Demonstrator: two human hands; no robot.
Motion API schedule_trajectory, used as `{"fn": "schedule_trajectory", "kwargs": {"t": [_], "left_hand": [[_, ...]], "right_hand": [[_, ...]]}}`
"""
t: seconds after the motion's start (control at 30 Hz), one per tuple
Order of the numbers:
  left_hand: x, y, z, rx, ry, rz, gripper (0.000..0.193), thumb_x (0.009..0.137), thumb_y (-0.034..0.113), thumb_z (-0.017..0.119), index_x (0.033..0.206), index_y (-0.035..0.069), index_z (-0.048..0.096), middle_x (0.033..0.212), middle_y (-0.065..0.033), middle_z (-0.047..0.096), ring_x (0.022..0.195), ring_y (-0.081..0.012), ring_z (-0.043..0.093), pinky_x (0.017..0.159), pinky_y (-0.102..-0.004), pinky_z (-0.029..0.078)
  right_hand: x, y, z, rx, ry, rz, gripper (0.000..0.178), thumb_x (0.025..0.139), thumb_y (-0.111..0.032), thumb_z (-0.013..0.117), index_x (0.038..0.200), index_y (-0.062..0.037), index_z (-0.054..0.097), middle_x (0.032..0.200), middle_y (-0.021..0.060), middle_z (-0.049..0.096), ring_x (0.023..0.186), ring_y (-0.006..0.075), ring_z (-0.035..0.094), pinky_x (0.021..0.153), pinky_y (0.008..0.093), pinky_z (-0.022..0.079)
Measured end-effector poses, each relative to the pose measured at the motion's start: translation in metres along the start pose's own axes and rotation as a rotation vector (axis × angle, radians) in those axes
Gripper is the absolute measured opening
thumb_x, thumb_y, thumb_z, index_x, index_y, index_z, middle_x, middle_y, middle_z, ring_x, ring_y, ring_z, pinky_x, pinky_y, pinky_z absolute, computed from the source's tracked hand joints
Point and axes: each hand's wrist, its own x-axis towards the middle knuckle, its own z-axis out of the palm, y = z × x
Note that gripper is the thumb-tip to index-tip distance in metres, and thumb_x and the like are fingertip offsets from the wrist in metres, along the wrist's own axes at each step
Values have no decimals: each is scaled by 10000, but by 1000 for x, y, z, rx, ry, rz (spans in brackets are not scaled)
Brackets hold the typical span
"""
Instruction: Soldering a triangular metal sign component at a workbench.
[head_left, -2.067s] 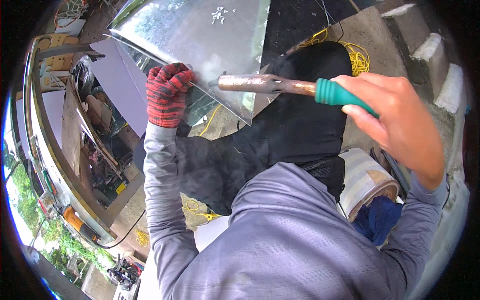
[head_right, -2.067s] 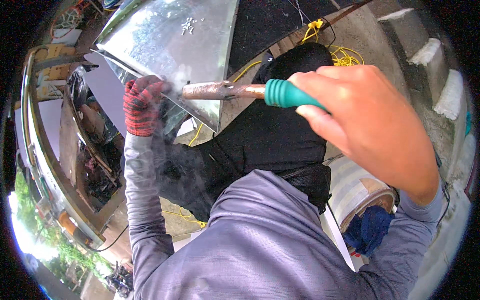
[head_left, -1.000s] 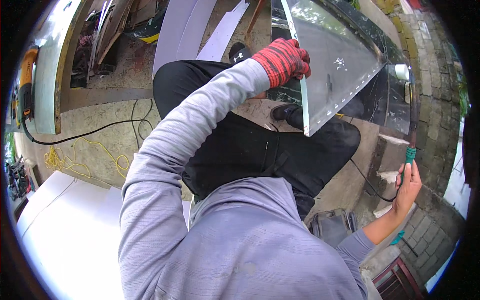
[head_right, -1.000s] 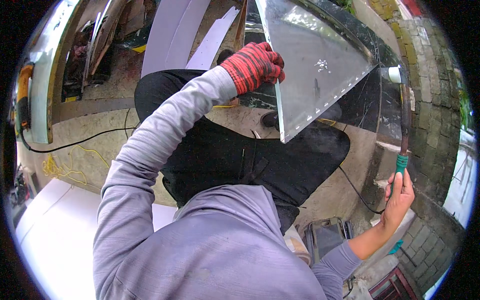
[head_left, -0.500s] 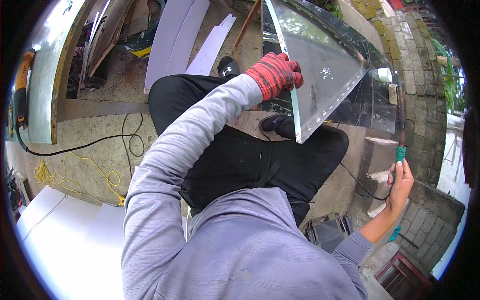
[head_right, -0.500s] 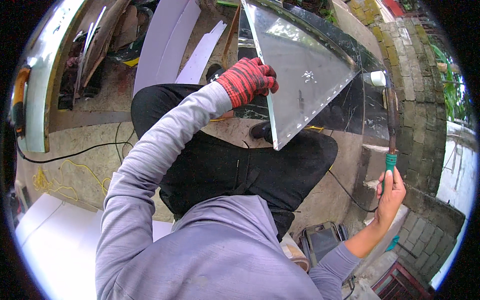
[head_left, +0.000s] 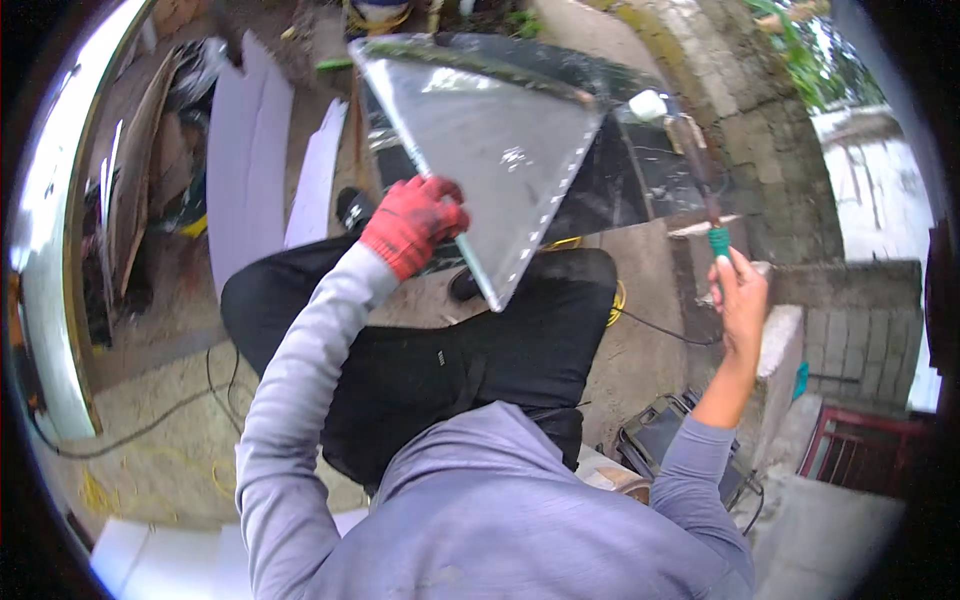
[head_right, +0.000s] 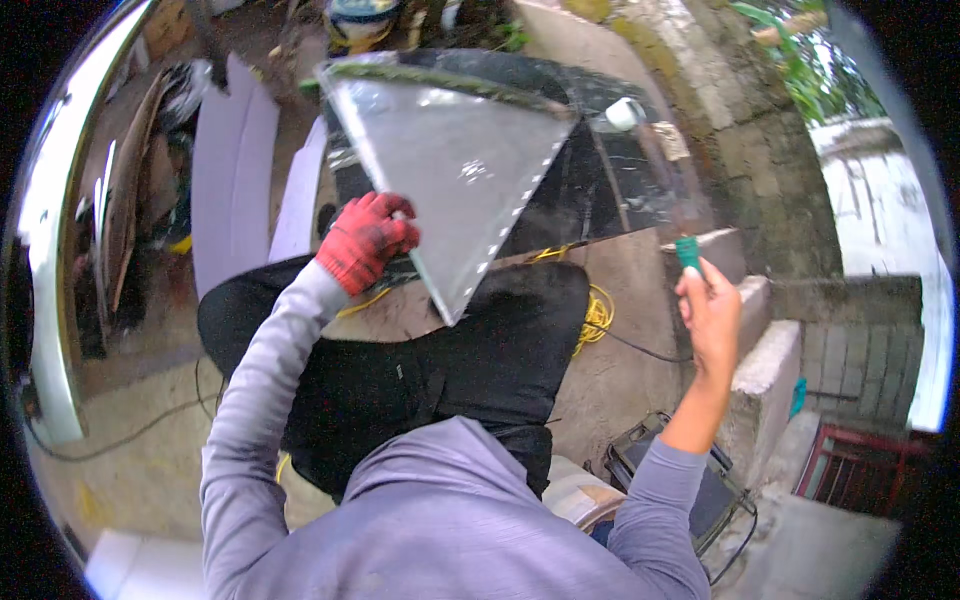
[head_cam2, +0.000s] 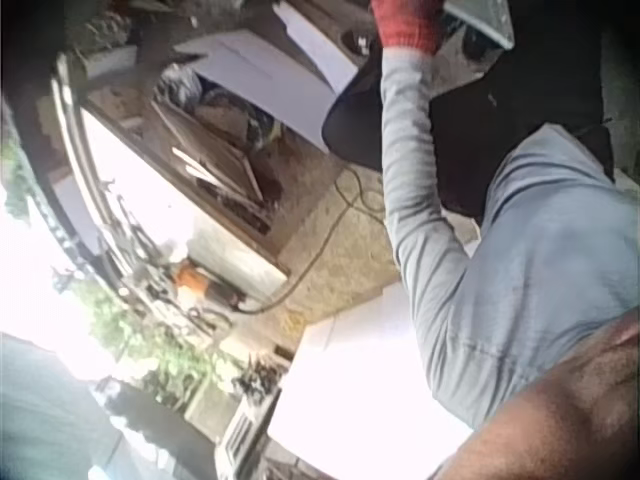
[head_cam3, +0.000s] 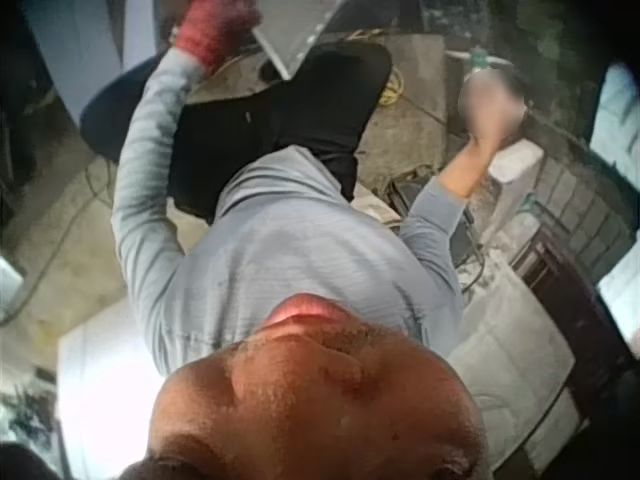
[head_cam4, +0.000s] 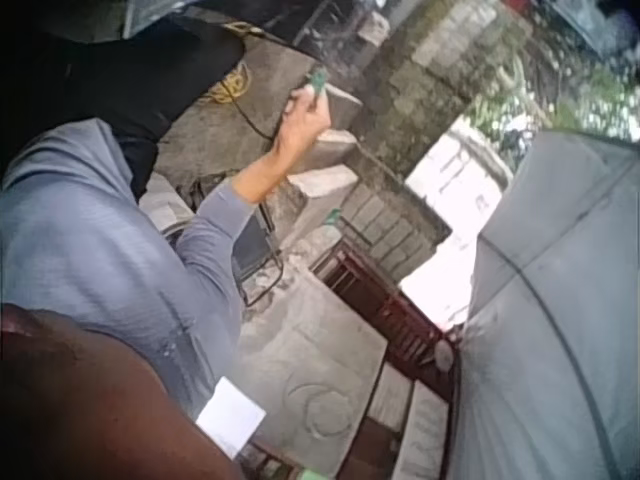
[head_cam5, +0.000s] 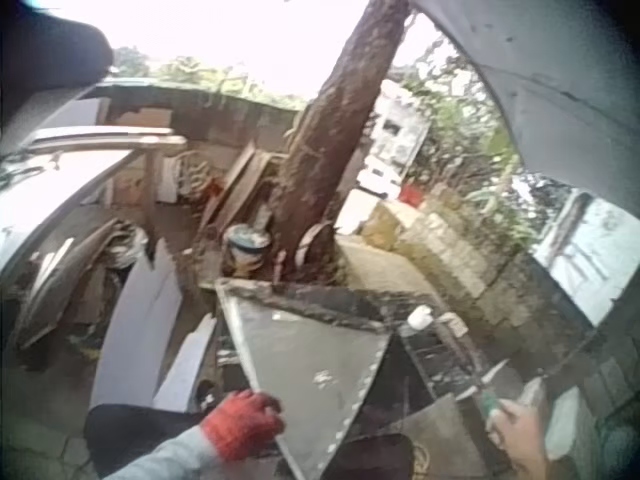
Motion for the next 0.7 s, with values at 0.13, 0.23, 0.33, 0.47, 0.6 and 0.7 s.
{"fn": "schedule_trajectory", "kwargs": {"t": [0.13,0.23,0.33,0.47,0.6,0.7], "left_hand": [[-8,-12,0,-395,-22,-160,318,795,-12,718,1085,118,728,1118,-129,669,995,-293,675,777,-340,561],[-15,3,5,-145,409,98,292,844,2,687,1124,83,703,1124,-137,665,935,-275,687,813,-378,570],[-47,-2,-2,-56,495,57,267,964,98,651,1228,53,654,1217,-125,629,1128,-253,614,945,-399,531],[-90,10,-8,-195,570,-162,436,1004,265,662,1374,50,579,1251,-102,591,1071,-229,593,959,-377,488],[-79,56,-28,-209,598,-145,677,1039,493,588,1519,38,446,1446,-112,548,1144,-242,580,1021,-397,451],[-33,106,-64,-403,745,65,541,1068,296,558,1523,30,436,1497,-128,515,1220,-253,577,1087,-416,444]], "right_hand": [[16,-3,-3,-60,96,-48,340,1032,-204,648,1305,-6,691,781,-14,628,619,54,529,541,233,411],[50,25,-27,-397,308,-194,333,1014,-240,657,1258,-22,720,771,60,682,664,142,621,636,322,497],[86,36,-34,-505,402,-329,339,976,-313,667,1237,-107,731,922,208,728,838,373,721,745,438,533],[121,48,-31,-468,440,-221,263,960,-315,666,1082,-91,734,915,224,720,910,447,695,772,523,531],[160,83,-32,-369,540,-183,264,952,-342,695,1081,-120,756,940,210,747,953,431,713,810,528,546],[197,103,-23,-294,565,-105,296,949,-347,703,1005,-59,749,963,234,744,967,437,714,830,534,552]]}}
